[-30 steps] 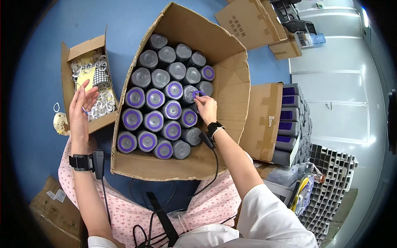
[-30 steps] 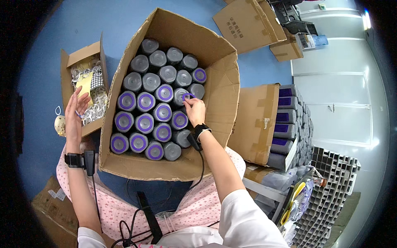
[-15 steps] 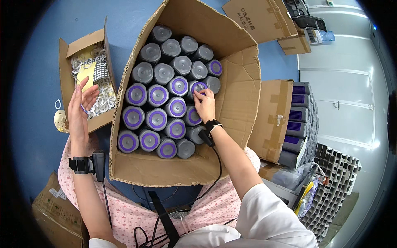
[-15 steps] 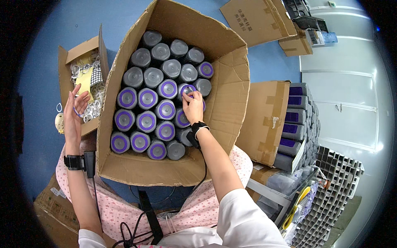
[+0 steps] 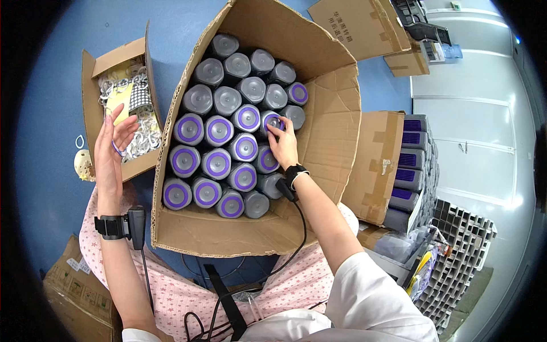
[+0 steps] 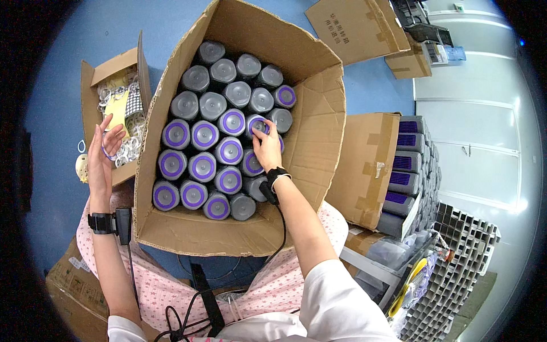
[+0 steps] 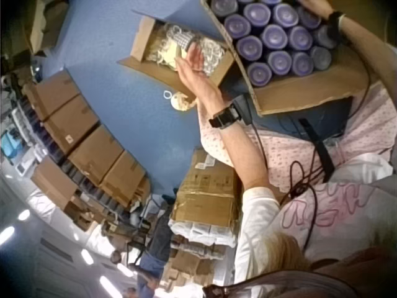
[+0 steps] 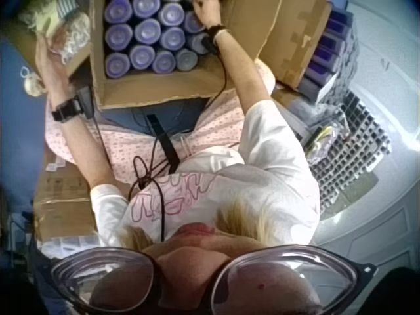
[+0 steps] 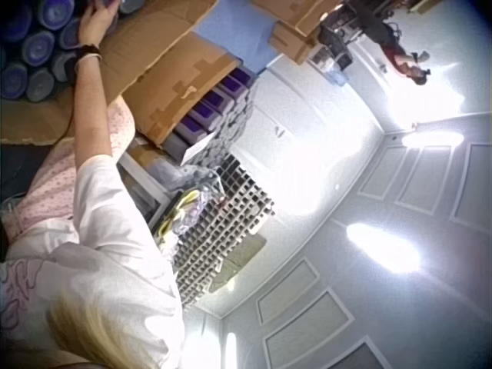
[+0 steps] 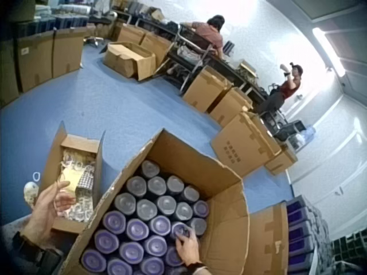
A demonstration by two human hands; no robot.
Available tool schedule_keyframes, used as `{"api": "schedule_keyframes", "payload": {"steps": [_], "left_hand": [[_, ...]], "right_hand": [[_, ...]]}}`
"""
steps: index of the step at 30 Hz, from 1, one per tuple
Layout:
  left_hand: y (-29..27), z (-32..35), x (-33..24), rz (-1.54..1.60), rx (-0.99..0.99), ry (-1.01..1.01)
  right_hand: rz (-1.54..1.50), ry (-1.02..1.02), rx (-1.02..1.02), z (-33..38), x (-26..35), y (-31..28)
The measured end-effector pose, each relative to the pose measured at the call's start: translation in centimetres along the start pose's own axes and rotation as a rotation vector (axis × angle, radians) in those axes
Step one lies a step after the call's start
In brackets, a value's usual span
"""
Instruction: Placing purple rings onto the tops of grey canisters packed in a cardboard box.
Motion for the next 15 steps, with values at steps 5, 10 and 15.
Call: {"api": "schedule_keyframes", "payload": {"steps": [5,10,15], "left_hand": [[-0.1,0.1,0.1,0.004,0.005,0.002],[-0.1,0.0,0.2,0.016,-0.008,-0.011],[-0.3,0.1,0.1,0.0,-0.009,-0.008]], "right_hand": [[-0.077,-0.008,-0.043,-0.9,0.4,-0.7],[-0.071,0.11,-0.018,-1.7,-0.2,0.0],[-0.017,0.092,0.079,-2.3,-0.2,0.5]]}}
Point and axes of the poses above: each hand's wrist, its own z-axis away from the middle knuckle, its own y-axis out of the palm, x = y × z, the point moved 8 cm from there along -z, towards the middle knuckle, and after that the axes turned 1 degree about z, right-handed, at the moved point
